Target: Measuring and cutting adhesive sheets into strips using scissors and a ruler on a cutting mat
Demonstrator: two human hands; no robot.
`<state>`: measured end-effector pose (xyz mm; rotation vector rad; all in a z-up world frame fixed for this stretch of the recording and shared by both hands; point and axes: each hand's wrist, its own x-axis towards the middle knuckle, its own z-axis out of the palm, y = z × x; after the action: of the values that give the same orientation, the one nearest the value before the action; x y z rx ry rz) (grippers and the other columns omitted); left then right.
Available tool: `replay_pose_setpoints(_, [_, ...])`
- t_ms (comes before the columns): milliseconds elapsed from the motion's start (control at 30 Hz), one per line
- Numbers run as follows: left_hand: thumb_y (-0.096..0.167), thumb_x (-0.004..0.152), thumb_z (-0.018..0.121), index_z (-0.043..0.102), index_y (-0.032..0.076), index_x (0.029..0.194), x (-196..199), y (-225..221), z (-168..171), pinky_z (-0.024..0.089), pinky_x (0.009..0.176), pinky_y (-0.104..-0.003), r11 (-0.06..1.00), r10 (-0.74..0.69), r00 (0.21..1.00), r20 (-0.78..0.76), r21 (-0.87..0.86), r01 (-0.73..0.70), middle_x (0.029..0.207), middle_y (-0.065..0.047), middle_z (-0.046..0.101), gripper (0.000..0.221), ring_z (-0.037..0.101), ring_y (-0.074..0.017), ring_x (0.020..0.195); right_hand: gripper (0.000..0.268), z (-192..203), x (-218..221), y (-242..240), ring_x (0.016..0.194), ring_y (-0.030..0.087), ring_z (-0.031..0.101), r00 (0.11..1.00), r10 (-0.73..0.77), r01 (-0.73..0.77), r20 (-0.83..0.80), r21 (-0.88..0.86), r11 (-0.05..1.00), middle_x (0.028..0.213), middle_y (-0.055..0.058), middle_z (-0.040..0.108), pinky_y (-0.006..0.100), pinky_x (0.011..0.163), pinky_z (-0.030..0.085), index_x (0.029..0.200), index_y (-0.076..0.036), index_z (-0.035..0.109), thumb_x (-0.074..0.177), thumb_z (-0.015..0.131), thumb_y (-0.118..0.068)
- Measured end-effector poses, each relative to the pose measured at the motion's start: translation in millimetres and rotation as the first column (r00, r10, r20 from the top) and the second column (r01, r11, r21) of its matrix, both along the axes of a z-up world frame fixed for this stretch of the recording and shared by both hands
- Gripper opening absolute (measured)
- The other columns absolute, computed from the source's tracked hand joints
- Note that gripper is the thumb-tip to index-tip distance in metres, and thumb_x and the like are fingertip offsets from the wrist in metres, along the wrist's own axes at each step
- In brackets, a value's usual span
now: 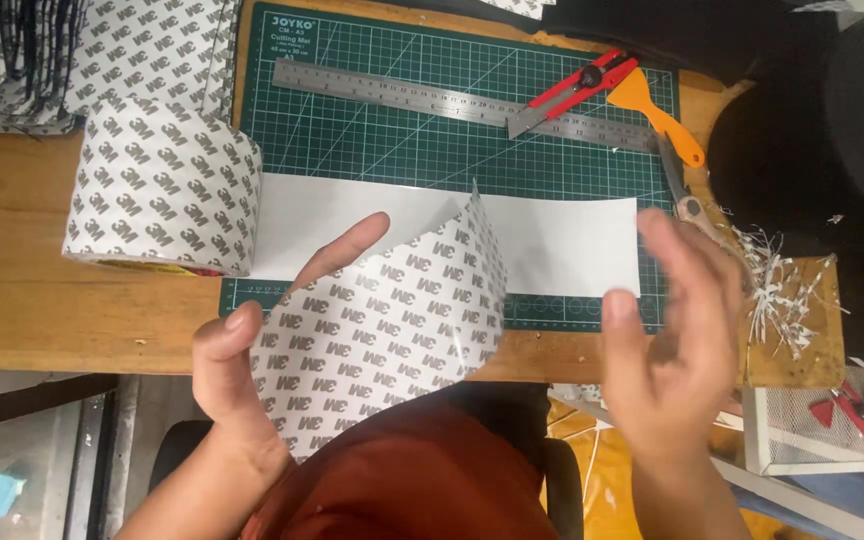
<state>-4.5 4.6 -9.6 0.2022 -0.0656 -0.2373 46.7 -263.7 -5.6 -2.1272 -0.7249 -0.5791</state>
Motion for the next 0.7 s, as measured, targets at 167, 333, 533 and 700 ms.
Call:
replay_pose_setpoints(167, [0.031, 0.096, 0.075, 0.019, -0.001, 0.165, -1.7, 5.8, 2.2, 0.028, 0.12, -0.059, 0.982, -0.112, 0.993, 0.038, -0.152, 0.117, 0.158, -0.031, 0.036, 0.094, 0.039, -0.0443, 0.144, 0.055, 8.9, 20.5, 0.8, 0.128, 0.029, 0.059, 0.715, 0.16, -0.028, -0.681, 0.201, 0.979, 0.146, 0.023, 0.053, 0.038, 0.108, 0.056, 0.155, -0.002, 0.034, 0.104, 0.042, -0.023])
replay_pose_setpoints(333, [0.042, 0.095, 0.069, 0.033, -0.001, 0.159, 1.4, 4.5, 5.6, 0.031, 0.118, -0.06, 0.998, -0.056, 0.998, -0.017, -0.026, 0.056, 0.156, -0.031, 0.04, 0.085, 0.043, -0.0446, 0.141, 0.007, -22.4, 30.0, -28.9, 0.081, 0.014, 0.06, 0.473, 0.352, 0.252, -0.807, 0.507, 0.824, 0.095, 0.003, 0.063, 0.032, 0.067, 0.061, 0.104, -0.006, 0.069, 0.097, 0.066, -0.003])
replay_pose_setpoints(533, [0.06, 0.09, 0.05, 0.054, -0.014, 0.139, 23.3, 1.0, 5.9, 0.054, 0.103, -0.058, 0.917, 0.233, 0.941, -0.246, 0.377, -0.129, 0.136, -0.032, 0.063, 0.089, 0.061, -0.0489, 0.129, 0.016, 3.4, 33.5, -39.3, 0.066, 0.008, 0.054, 0.555, 0.176, 0.327, -0.813, 0.407, 0.853, 0.098, 0.0, 0.069, 0.02, 0.061, 0.046, 0.111, -0.011, 0.07, 0.096, 0.069, -0.006])
replay_pose_setpoints(700, [0.047, 0.094, 0.046, 0.054, -0.001, 0.136, 23.2, 4.0, -11.5, 0.052, 0.102, -0.045, 0.924, 0.111, 0.958, -0.266, 0.382, -0.001, 0.139, -0.02, 0.063, 0.064, 0.062, -0.0327, 0.127, 0.017, -4.4, 42.5, -59.9, 0.076, 0.004, 0.051, 0.578, 0.055, 0.468, -0.814, 0.386, 0.795, 0.091, -0.009, 0.057, 0.022, 0.065, 0.048, 0.106, -0.022, 0.06, 0.098, 0.07, -0.01])
